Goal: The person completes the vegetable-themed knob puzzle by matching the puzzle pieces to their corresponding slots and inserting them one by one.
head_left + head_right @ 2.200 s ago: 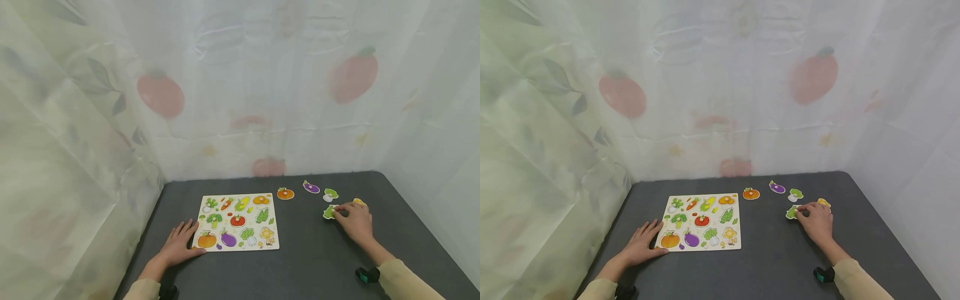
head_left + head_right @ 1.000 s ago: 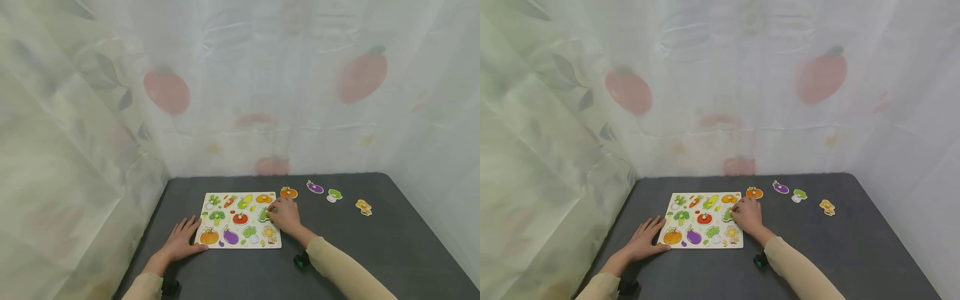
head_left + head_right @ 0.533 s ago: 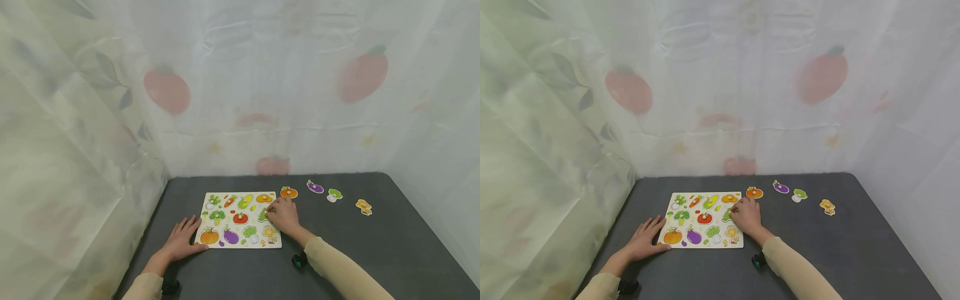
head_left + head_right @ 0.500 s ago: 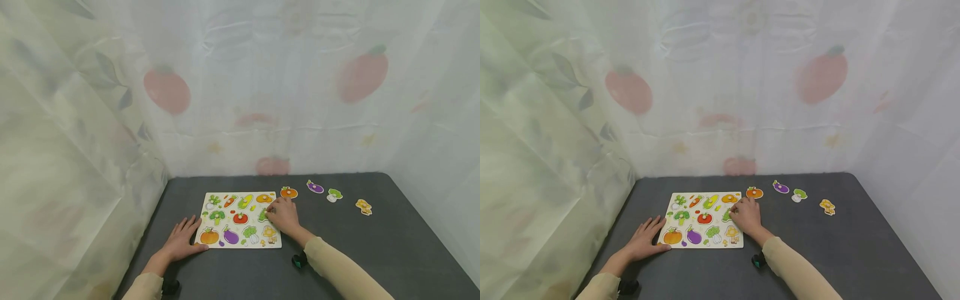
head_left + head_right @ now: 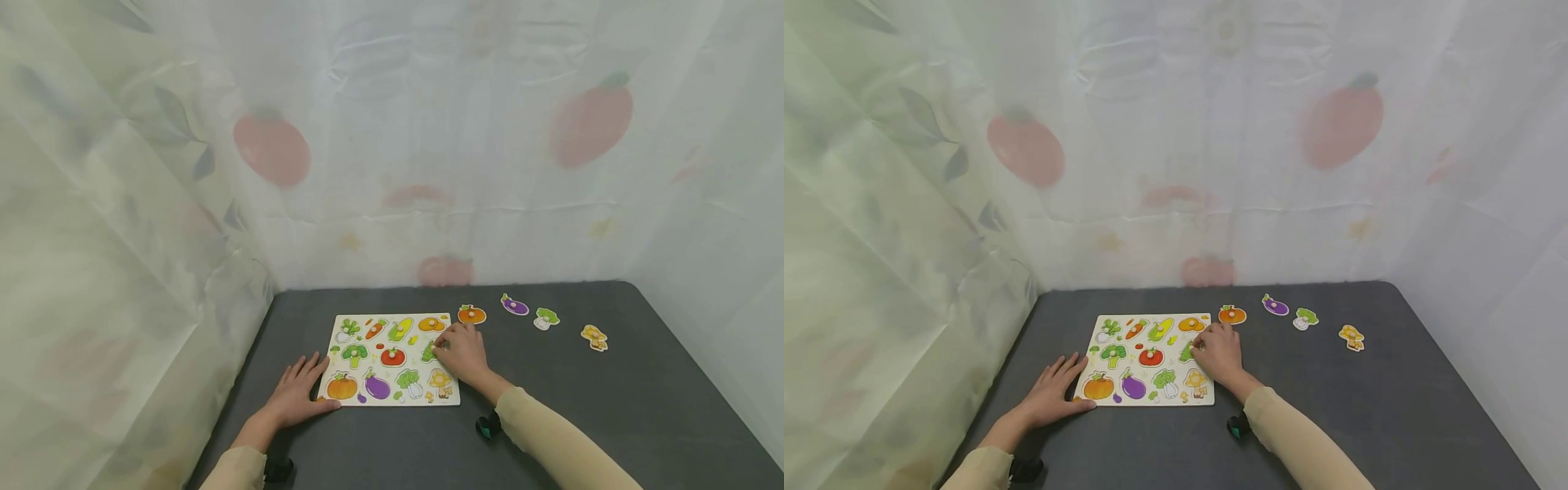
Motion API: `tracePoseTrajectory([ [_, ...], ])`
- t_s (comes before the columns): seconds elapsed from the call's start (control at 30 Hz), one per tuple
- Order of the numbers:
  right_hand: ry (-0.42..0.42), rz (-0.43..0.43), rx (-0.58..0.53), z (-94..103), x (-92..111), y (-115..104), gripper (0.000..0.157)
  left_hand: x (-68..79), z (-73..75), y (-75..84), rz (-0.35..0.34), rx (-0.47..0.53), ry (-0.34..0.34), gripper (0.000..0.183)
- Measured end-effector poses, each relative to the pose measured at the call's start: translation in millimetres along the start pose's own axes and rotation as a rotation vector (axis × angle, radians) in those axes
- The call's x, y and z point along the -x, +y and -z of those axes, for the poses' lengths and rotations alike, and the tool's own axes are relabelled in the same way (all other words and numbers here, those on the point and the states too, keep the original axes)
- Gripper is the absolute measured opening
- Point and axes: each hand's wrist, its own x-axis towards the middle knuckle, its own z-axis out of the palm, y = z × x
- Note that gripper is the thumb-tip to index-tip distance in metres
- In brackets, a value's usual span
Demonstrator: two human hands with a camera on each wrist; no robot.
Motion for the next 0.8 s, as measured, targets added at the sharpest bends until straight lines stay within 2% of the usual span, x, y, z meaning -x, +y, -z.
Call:
tracePoseTrajectory([
  [0.2,-0.002,0.007,0.006,1.5,0.3,-1.2,0.011,-1.6,-3.7,-4.5,0.011,0.004,-0.003,0.113],
  [0.53,-0.003,0.015,0.054,0.7,-1.6,-1.6,0.01,-3.4,3.5,0.3,0.039,-0.033,-0.061,0.113],
  [0.8,-0.009,0.046,0.05,2.1,-1.3,1.6,0.01,-1.1,3.4,-0.5,0.007,0.007,-0.042,0.11],
])
